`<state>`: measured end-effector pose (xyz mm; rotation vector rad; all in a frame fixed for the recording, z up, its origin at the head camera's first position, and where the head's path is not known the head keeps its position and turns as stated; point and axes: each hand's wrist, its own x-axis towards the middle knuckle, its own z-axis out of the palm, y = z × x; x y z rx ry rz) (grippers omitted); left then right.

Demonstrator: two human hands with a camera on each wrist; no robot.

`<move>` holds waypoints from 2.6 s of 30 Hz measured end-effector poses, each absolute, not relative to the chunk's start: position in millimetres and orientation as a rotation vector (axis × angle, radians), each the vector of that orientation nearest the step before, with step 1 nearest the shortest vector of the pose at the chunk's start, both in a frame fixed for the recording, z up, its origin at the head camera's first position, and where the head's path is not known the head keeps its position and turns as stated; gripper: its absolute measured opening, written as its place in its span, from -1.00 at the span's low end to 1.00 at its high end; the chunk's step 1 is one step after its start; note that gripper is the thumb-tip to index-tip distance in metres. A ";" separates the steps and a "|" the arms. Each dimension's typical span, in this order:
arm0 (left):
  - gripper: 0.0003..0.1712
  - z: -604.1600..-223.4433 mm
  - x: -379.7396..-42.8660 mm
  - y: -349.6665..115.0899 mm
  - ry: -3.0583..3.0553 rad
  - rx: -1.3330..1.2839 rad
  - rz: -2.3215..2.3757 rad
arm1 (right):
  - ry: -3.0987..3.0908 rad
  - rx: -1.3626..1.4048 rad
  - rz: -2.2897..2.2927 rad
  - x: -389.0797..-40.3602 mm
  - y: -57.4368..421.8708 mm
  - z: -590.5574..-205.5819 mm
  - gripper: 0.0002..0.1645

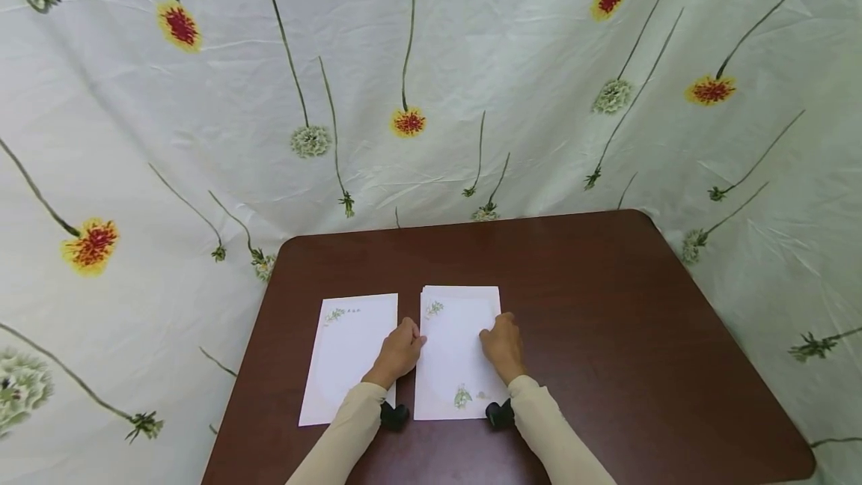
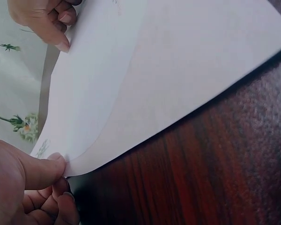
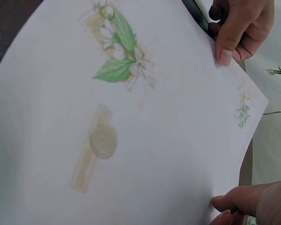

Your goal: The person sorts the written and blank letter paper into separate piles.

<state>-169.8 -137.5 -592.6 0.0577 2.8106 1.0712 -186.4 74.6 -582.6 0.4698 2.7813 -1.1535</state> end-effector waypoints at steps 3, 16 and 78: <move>-0.80 -591.6 -169.3 -136.4 2.804 0.045 1.071 | 2.752 0.486 -1.192 -188.6 75.8 -583.4 -0.51; -0.79 -591.9 -169.8 -136.6 2.828 0.041 1.063 | 2.685 0.526 -1.358 -188.1 78.8 -579.6 -0.57; -0.88 -567.8 -208.3 29.5 2.710 0.132 1.114 | 2.836 0.552 -1.016 -206.1 249.4 -541.6 -0.76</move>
